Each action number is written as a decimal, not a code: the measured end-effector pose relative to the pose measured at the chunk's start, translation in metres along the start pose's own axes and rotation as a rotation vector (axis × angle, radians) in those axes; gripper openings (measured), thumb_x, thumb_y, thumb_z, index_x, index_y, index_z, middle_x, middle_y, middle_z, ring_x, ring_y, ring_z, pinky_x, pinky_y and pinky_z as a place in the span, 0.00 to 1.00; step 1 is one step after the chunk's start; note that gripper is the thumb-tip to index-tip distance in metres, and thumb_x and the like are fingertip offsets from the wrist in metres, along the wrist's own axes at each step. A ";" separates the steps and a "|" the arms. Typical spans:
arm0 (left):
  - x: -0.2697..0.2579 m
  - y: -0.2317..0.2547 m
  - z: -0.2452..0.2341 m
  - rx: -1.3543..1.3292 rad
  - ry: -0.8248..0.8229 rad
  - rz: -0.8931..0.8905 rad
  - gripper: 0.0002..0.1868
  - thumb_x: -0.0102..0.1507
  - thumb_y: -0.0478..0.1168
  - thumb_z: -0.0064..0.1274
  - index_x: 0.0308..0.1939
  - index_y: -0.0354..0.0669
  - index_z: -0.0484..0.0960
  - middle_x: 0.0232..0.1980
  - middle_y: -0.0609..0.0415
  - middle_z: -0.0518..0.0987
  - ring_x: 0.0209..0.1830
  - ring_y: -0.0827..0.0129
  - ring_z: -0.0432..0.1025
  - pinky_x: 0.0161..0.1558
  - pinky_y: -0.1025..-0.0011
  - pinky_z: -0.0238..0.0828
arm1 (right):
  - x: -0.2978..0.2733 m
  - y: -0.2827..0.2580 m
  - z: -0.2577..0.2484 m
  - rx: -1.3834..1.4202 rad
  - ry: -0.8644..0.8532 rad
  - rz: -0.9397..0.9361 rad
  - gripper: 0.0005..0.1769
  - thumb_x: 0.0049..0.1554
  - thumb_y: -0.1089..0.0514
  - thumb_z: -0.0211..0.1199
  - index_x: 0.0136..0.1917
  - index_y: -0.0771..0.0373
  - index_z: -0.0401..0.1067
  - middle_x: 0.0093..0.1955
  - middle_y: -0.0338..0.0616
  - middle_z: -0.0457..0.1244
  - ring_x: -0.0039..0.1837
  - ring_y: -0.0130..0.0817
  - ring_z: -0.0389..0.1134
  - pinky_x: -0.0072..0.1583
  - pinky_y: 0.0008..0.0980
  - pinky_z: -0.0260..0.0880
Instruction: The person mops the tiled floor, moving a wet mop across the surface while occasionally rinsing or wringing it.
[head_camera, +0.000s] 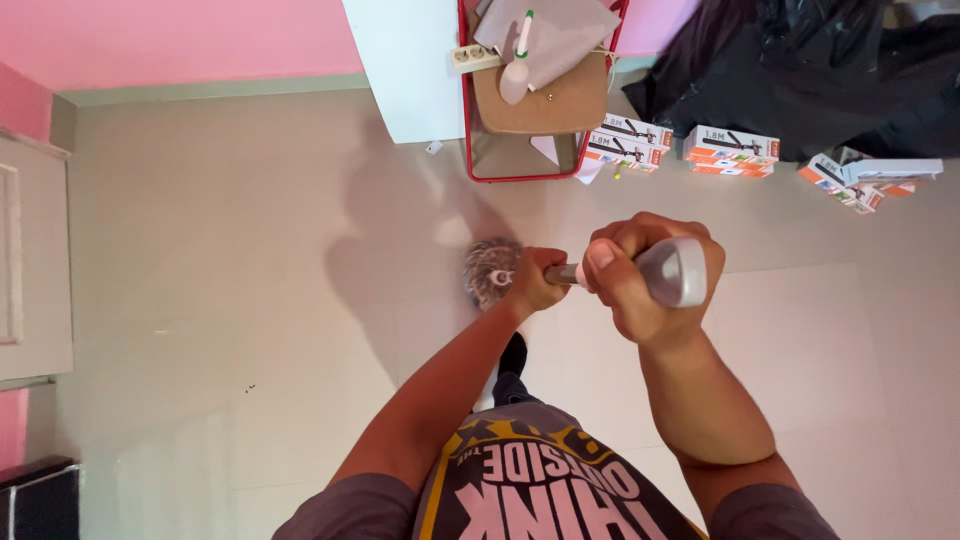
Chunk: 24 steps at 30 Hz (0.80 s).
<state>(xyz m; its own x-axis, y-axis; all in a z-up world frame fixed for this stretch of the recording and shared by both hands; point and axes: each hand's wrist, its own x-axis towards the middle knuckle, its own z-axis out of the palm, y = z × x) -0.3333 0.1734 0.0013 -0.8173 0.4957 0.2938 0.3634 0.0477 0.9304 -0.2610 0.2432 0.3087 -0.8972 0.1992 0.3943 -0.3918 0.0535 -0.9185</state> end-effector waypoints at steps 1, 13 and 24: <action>0.008 0.000 0.002 0.009 -0.025 0.000 0.13 0.48 0.34 0.60 0.19 0.40 0.69 0.19 0.45 0.65 0.19 0.54 0.56 0.23 0.64 0.58 | 0.004 0.001 -0.001 -0.009 -0.008 -0.009 0.19 0.62 0.68 0.59 0.31 0.65 0.59 0.25 0.44 0.56 0.28 0.27 0.58 0.33 0.29 0.61; 0.027 -0.055 -0.078 0.229 -0.036 0.034 0.08 0.46 0.33 0.54 0.21 0.38 0.68 0.24 0.39 0.68 0.25 0.40 0.63 0.25 0.57 0.61 | 0.033 0.085 -0.012 0.503 -0.077 -0.003 0.16 0.65 0.65 0.56 0.37 0.63 0.55 0.26 0.41 0.53 0.28 0.28 0.52 0.34 0.31 0.55; 0.064 -0.027 0.023 -0.008 0.097 0.007 0.12 0.53 0.32 0.56 0.21 0.39 0.67 0.21 0.41 0.64 0.20 0.48 0.55 0.24 0.61 0.56 | 0.056 0.040 -0.056 0.178 -0.083 -0.033 0.16 0.61 0.69 0.58 0.34 0.63 0.57 0.26 0.44 0.56 0.27 0.28 0.56 0.33 0.30 0.62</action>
<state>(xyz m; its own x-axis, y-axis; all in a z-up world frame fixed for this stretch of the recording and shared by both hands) -0.3850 0.2237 -0.0103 -0.8546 0.4094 0.3195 0.3656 0.0374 0.9300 -0.3153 0.3112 0.2922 -0.8939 0.1188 0.4322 -0.4448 -0.1170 -0.8879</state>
